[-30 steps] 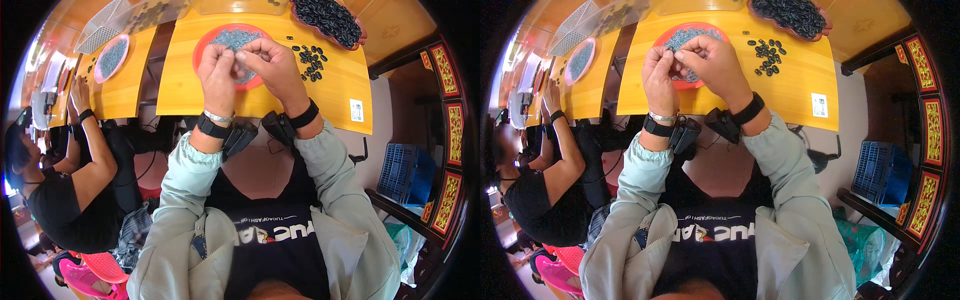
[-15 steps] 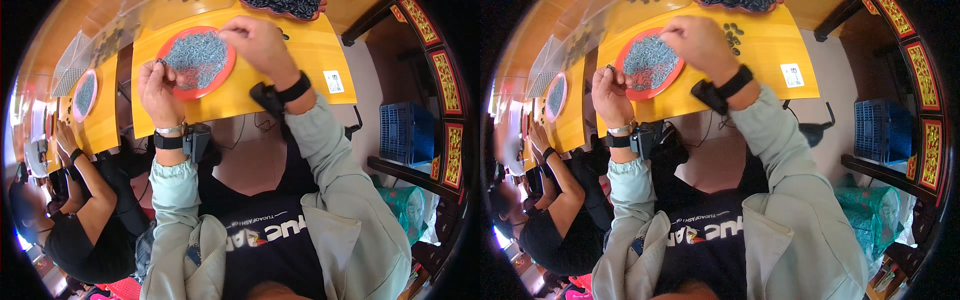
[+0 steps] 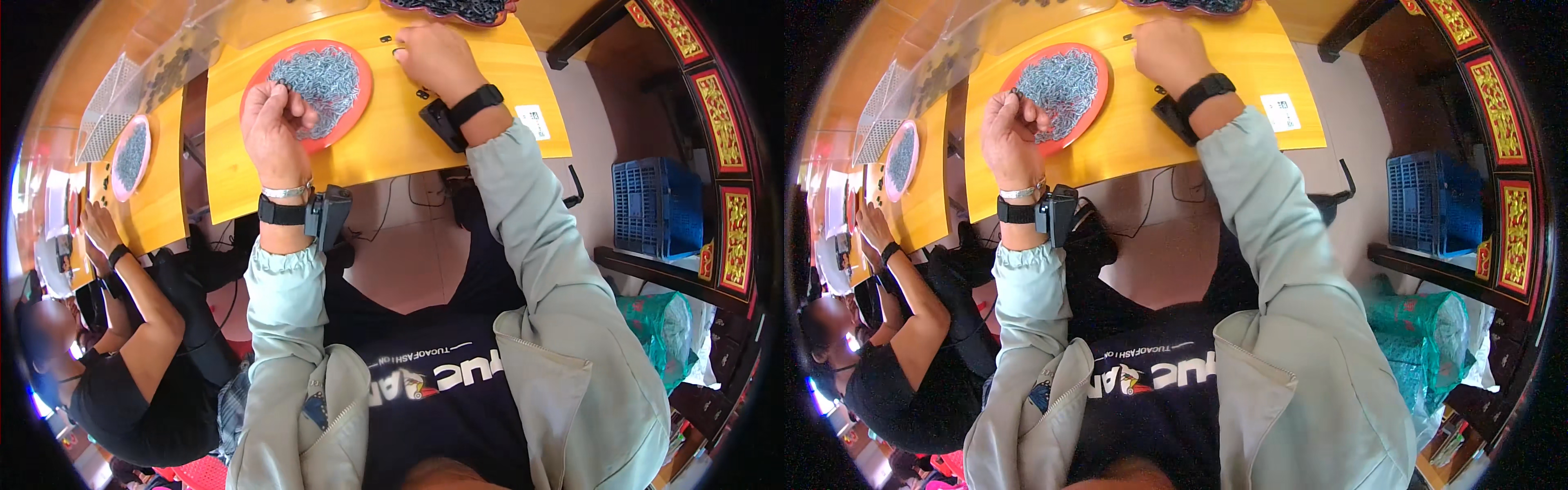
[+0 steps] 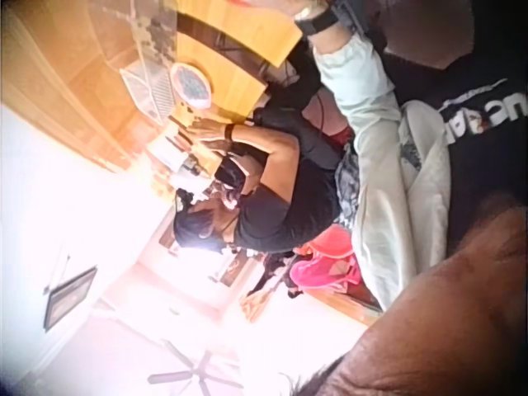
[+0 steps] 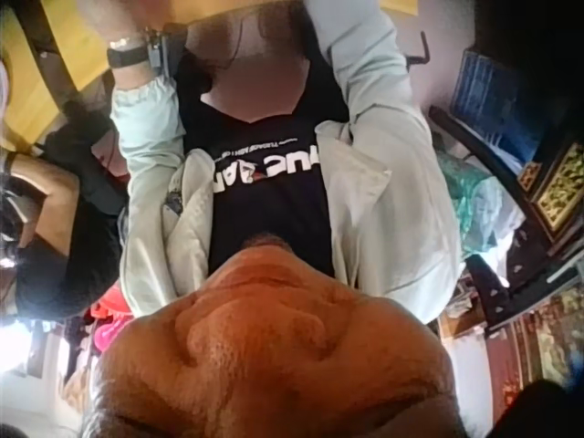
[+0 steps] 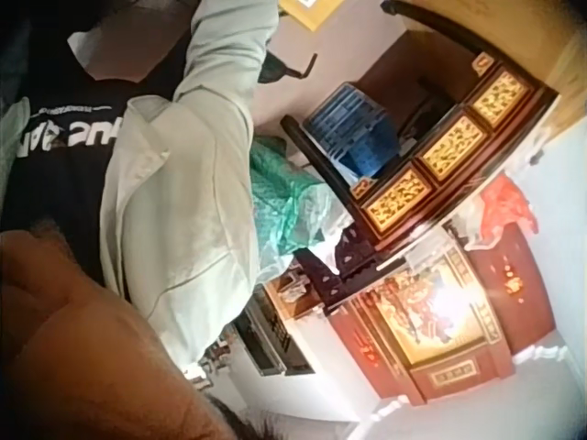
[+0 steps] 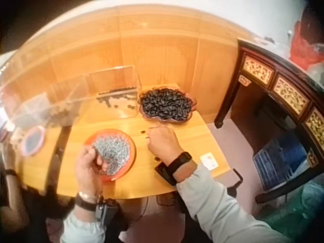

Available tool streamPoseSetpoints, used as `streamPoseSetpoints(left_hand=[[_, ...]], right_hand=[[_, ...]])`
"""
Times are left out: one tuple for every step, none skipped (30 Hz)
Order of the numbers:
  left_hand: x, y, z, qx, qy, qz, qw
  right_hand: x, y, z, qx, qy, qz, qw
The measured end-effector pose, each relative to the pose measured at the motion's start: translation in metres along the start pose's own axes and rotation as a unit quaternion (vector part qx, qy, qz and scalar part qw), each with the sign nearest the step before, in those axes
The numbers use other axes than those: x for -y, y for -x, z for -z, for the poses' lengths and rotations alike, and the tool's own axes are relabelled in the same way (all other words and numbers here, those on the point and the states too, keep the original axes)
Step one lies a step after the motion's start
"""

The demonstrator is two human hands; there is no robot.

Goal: The person assembles small components by picking up metal pins and black plastic pieces from plates, inserting the pins into the plastic pieces by hand, and placing the assembled parts on the table.

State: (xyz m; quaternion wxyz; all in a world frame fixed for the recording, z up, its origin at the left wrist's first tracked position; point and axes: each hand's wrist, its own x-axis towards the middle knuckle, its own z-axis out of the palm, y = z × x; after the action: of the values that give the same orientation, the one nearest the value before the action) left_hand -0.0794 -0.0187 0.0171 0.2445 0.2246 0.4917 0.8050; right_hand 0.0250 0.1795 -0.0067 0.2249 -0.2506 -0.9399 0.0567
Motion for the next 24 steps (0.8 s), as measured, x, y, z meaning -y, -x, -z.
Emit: streamPoseSetpoints(left_hand=[[0.001,0.000,0.000,-0.002,0.001,0.001,1.000],[0.001,0.001,-0.001,-0.002,0.001,0.001,1.000],[0.001,0.002,-0.002,-0.002,0.005,0.003,1.000],[0.001,0.004,-0.003,-0.002,0.008,0.005,1.000],[0.000,0.005,-0.005,-0.002,0.008,0.005,1.000],[0.000,0.006,-0.006,-0.002,0.017,0.012,1.000],[-0.001,0.007,-0.008,-0.001,0.026,0.018,1.000],[-0.001,0.007,-0.010,-0.002,0.026,0.018,1.000],[-0.001,0.006,-0.012,0.001,0.019,0.015,1.000],[-0.001,0.006,-0.014,0.003,0.012,0.013,1.000],[0.000,0.005,-0.016,0.003,0.012,0.013,1.000],[0.000,0.004,-0.019,0.010,0.022,0.016,1.000],[0.001,0.004,-0.021,0.016,0.032,0.018,0.999],[0.001,0.004,-0.022,0.016,0.032,0.018,0.999],[0.000,0.005,-0.023,0.014,0.027,0.021,0.999],[0.000,0.005,-0.023,0.011,0.023,0.024,0.999],[0.000,0.005,-0.023,0.011,0.022,0.024,0.999],[0.002,0.004,-0.022,0.011,0.023,0.027,0.999],[0.004,0.004,-0.022,0.011,0.023,0.029,0.999],[0.006,0.006,-0.022,0.011,0.023,0.029,0.999],[0.008,0.008,-0.022,0.011,0.022,0.037,0.999],[0.010,0.010,-0.022,0.011,0.021,0.045,0.999],[0.013,0.014,-0.023,0.012,0.021,0.045,0.999],[0.015,0.018,-0.024,0.011,0.026,0.058,0.998]], right_hand=[[0.000,-0.001,-0.004,0.000,0.000,0.000,1.000],[-0.001,-0.003,-0.009,-0.006,0.027,0.009,1.000],[-0.002,-0.003,-0.013,-0.013,0.054,0.019,0.998],[-0.004,-0.001,-0.017,-0.013,0.054,0.019,0.998],[-0.007,0.002,-0.019,-0.008,0.063,0.028,0.998],[-0.010,0.005,-0.021,-0.003,0.072,0.037,0.997],[-0.013,0.007,-0.022,-0.003,0.072,0.038,0.997],[-0.016,0.010,-0.023,-0.004,0.068,0.036,0.997],[-0.020,0.012,-0.023,-0.006,0.064,0.033,0.997],[-0.024,0.013,-0.022,-0.006,0.064,0.033,0.997],[-0.028,0.014,-0.021,0.007,0.057,0.018,0.998],[-0.032,0.015,-0.021,0.019,0.050,0.003,0.999],[-0.034,0.015,-0.022,0.019,0.051,0.003,0.999],[-0.036,0.016,-0.023,0.021,0.047,-0.007,0.999],[-0.034,0.016,-0.022,0.022,0.043,-0.016,0.999],[-0.033,0.016,-0.021,0.022,0.043,-0.016,0.999],[-0.032,0.018,-0.021,0.023,0.041,-0.020,0.999],[-0.030,0.020,-0.019,0.024,0.040,-0.025,0.999],[-0.029,0.021,-0.020,0.024,0.040,-0.025,0.999],[-0.028,0.022,-0.020,0.037,0.034,-0.030,0.998],[-0.027,0.024,-0.021,0.050,0.027,-0.035,0.998],[-0.028,0.028,-0.022,0.050,0.027,-0.035,0.998],[-0.029,0.032,-0.021,0.018,-0.033,-0.024,0.999],[-0.029,0.037,-0.019,-0.014,-0.093,-0.013,0.996]])
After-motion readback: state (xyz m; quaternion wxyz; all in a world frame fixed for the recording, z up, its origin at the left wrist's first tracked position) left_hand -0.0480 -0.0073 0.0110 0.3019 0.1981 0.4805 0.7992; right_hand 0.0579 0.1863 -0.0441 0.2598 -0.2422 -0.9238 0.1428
